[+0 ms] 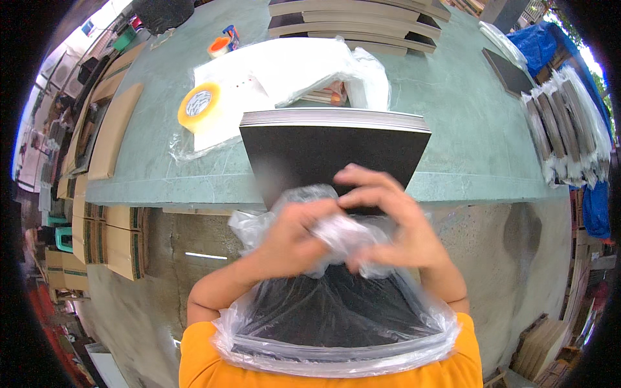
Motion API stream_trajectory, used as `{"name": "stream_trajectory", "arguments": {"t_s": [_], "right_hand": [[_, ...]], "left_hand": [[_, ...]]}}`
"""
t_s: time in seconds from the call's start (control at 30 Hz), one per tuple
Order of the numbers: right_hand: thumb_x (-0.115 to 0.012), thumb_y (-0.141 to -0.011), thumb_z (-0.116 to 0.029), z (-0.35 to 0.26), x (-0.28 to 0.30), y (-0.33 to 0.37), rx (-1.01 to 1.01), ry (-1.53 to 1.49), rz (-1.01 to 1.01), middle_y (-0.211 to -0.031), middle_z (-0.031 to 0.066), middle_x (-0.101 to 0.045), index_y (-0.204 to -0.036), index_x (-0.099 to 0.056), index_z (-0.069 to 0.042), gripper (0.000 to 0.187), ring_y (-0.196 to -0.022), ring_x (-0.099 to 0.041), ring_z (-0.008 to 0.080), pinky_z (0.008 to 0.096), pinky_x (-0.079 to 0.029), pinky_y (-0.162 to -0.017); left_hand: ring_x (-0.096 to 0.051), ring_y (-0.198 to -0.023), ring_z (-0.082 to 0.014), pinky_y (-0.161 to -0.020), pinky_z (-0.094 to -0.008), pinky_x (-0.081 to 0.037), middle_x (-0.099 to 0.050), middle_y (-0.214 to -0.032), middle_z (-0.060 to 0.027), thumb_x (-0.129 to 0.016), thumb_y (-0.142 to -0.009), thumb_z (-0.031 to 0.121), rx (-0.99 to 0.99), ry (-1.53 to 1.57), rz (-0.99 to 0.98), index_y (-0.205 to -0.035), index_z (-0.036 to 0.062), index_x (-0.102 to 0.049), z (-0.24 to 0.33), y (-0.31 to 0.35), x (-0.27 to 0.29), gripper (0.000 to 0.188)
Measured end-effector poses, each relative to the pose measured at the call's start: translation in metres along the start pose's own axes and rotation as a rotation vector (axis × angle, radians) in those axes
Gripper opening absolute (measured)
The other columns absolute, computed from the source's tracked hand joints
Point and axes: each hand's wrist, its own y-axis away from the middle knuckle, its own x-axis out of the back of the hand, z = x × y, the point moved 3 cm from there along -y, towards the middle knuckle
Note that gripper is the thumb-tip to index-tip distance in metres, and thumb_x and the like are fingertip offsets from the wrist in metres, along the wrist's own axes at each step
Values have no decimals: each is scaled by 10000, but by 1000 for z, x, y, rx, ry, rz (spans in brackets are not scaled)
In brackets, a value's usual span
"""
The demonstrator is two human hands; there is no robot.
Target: The person packages black folders into individual plastic bags by hand, sliding each folder into a bag and smoothing the plastic before placing it into a larger stack.
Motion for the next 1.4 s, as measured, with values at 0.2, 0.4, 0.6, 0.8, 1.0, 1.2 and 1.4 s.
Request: {"name": "stream_trajectory", "arguments": {"t_s": [0.2,0.4,0.6,0.8,1.0,1.2,1.4], "right_hand": [[-546,-805,-236,42,-32,35,-415,-698,-429,-783,69,-599,-914,-557,-6,255,-753,-588,196,340,-462,-668],[-534,-815,-255,24,-11,38,-244,-777,-614,-998,143,-551,-965,-539,25,318,-912,-530,280,354,-408,-788],[-526,-785,-400,22,-13,45,-541,287,-1020,-924,170,-583,-994,-544,26,475,-913,-546,319,387,-445,-775],[-598,-643,-119,26,5,56,-417,791,-847,-718,121,-612,-768,-610,-1,173,-717,-594,277,386,-477,-630],[-504,-651,37,43,75,36,-391,609,448,-753,112,-580,-815,-561,-26,185,-680,-563,242,322,-454,-645],[-453,-564,138,28,34,12,-91,993,388,-1001,116,-529,-1067,-529,-59,546,-891,-509,288,344,-414,-772],[-510,-617,128,24,63,47,-193,611,441,-908,116,-546,-979,-605,-46,413,-826,-527,219,284,-413,-716]], "left_hand": [[-464,-620,-59,-550,-217,-387,-529,-680,3,-497,-849,308,101,262,43,-811,20,-547,-19,-16,11,295],[-498,-614,-68,-569,-216,-417,-582,-725,-17,-518,-834,225,97,306,-453,-837,9,-578,-14,-4,31,224],[-576,-645,-242,-571,-302,-439,-591,-671,-102,-527,-816,153,-72,107,-854,-806,12,-571,14,18,35,148],[-581,-643,-307,-551,-385,-456,-572,-625,-125,-589,-717,203,246,-1342,-734,-751,7,-560,-88,53,23,201],[-584,-631,-188,-578,-312,-460,-594,-664,-105,-586,-738,224,465,-420,96,-770,9,-584,-23,41,79,217],[-528,-701,-195,-585,-312,-462,-529,-894,-73,-567,-706,15,-150,-1191,872,-1029,145,-591,-12,8,126,349],[-526,-841,-190,-643,-258,-443,-493,-1013,-106,-524,-575,-122,-231,-1182,546,-1043,125,-594,-1,21,103,534]]}}
